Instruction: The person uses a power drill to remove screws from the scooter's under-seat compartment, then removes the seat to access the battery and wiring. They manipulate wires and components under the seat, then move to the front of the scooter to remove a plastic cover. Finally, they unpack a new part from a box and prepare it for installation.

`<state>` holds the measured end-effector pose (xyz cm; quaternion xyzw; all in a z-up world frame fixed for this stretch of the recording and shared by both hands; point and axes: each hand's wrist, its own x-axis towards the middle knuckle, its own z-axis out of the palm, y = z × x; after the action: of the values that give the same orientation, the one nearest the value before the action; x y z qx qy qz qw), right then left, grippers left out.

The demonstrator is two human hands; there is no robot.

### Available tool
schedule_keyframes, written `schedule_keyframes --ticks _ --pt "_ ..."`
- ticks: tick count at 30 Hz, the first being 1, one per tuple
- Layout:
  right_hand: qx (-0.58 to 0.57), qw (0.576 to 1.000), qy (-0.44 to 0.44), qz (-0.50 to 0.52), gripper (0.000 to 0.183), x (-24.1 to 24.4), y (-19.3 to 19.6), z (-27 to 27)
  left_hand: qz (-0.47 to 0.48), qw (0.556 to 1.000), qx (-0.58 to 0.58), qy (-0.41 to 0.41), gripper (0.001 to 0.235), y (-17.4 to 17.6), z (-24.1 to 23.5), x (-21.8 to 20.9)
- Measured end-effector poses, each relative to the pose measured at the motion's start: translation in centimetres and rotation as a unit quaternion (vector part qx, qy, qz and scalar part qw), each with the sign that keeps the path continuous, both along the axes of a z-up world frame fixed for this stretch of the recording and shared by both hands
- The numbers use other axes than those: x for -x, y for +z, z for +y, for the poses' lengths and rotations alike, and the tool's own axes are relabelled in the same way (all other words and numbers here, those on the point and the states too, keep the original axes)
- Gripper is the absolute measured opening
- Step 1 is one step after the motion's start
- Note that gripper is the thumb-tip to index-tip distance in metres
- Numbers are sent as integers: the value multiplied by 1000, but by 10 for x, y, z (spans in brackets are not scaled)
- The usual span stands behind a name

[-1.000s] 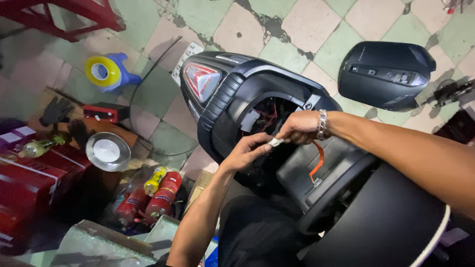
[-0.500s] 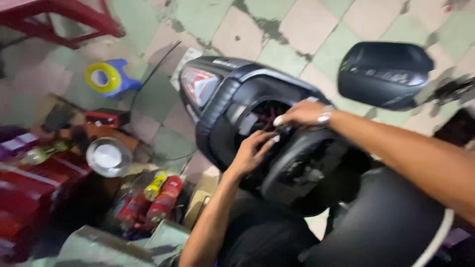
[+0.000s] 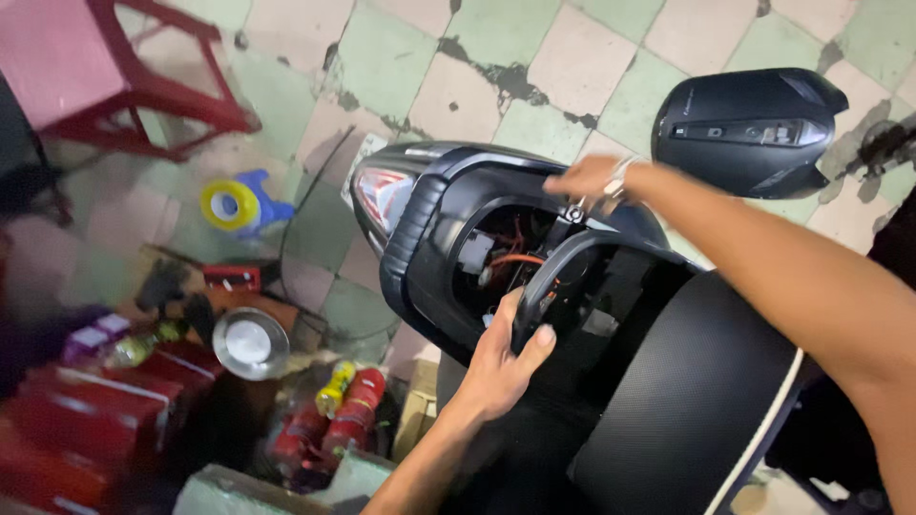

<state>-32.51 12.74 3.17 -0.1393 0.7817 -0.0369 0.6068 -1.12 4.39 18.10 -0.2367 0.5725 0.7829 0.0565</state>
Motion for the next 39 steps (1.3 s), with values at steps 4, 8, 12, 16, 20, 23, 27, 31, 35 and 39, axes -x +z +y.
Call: schedule_keyframes --ticks 4,8,12,16,20,23,27,31,35,39 --pt "212 939 -259 77 54 70 110 80 39 988 130 -80 91 11 -2 -3" --pt "424 743 -482 189 42 8 152 250 21 981 157 -116 103 24 3 -1" --pt "256 603 -590 471 33 -175 89 419 23 969 185 -160 110 32 -1 7" --pt "34 519 -816 254 83 -362 13 446 -48 938 278 -202 132 42 21 11" --pt "174 345 -922 24 108 -431 2 341 -113 931 264 -224 138 75 32 22" --pt "352 236 -906 -16 99 -429 39 297 -117 921 272 -254 137 93 40 16" --pt "390 231 -888 -71 98 -402 96 274 -53 931 258 -254 134 90 38 24" --pt "329 256 -905 -83 91 -396 94 241 -55 946 252 -196 135 81 32 24" --pt "360 168 -916 -55 84 -405 51 229 -80 959 226 -153 114 76 22 29" --pt "394 130 -910 19 81 -409 58 204 -34 961 223 -157 102 80 -3 28"
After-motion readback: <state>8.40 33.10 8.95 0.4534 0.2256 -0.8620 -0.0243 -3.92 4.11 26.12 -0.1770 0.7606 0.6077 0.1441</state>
